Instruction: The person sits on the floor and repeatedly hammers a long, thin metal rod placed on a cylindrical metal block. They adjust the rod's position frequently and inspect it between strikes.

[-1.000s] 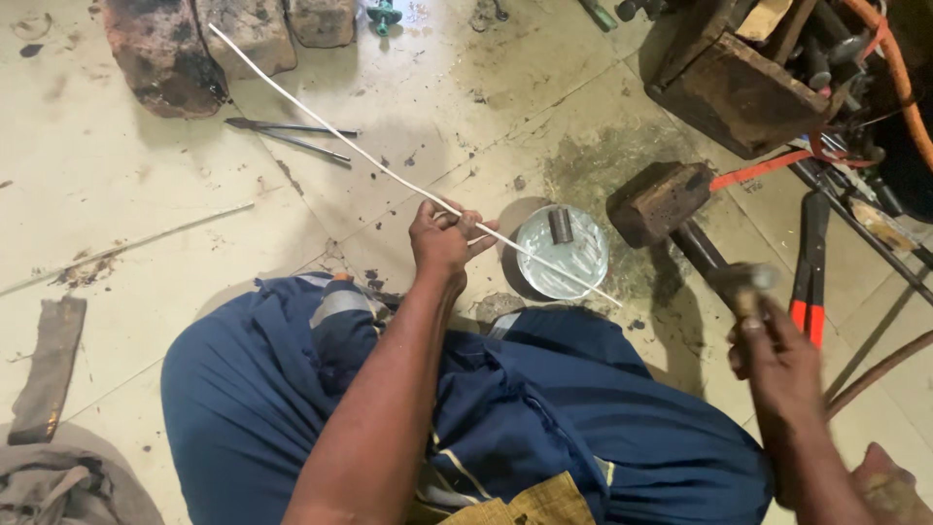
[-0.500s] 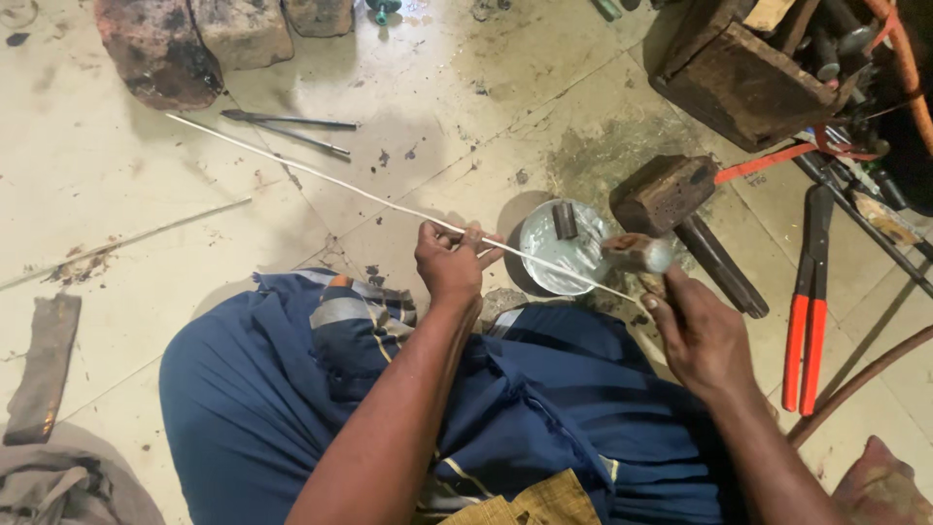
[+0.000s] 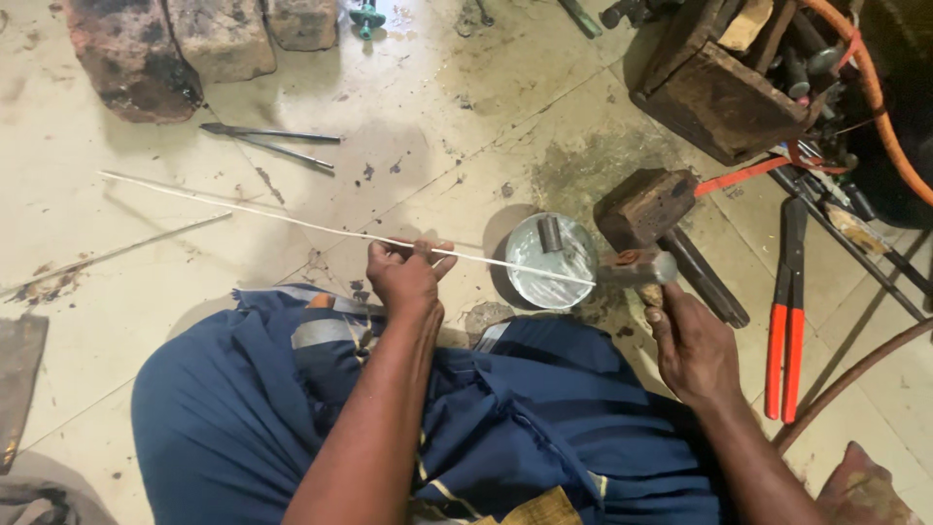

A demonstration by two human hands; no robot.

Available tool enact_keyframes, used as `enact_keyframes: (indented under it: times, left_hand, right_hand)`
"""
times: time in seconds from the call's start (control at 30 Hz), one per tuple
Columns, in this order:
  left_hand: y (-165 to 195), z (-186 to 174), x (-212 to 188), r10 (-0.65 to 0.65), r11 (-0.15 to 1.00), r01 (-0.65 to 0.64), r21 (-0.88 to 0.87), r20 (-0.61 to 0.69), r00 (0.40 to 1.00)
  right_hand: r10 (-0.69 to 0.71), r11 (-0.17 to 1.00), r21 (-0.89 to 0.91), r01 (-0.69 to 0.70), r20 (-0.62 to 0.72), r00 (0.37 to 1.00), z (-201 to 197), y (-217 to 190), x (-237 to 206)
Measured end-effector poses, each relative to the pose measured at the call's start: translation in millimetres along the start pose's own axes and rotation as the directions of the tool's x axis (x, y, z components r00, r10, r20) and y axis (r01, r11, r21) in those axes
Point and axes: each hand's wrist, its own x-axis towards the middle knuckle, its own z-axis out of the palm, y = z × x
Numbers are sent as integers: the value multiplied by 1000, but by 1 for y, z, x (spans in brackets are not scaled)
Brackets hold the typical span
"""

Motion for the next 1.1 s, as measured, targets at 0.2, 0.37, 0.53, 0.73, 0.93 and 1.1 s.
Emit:
enact_keyframes:
  times: [0.2,0.37,0.53,0.73,0.93,1.1]
  left_hand:
    - [-2,-5,6,-12,1000,12,3,3,1000]
    - [-11,-10,16,-3,1000,3,18,20,1000]
    - [-5,-9,10,25,999,-24,-28,41,999]
    - [26,1,-21,-8,1000,5,22,132,991]
    - [31,7,-25,61,997,-72,18,352,934]
    - [14,18,-7,38,999,-30,-26,380,924]
  right_hand:
    - [-8,1000,9,8,92,996,15,11,-4]
    - [-170,983,58,174,-67,983,27,13,-5]
    - [-38,998,-52,45,125,991,31,29,-9]
    - [271,959,61,-276,74,960,22,71,-15]
    - [511,849,-75,-522,364,779,15,78,-16]
    - [364,929,26,-370,131,922,10,47,-12]
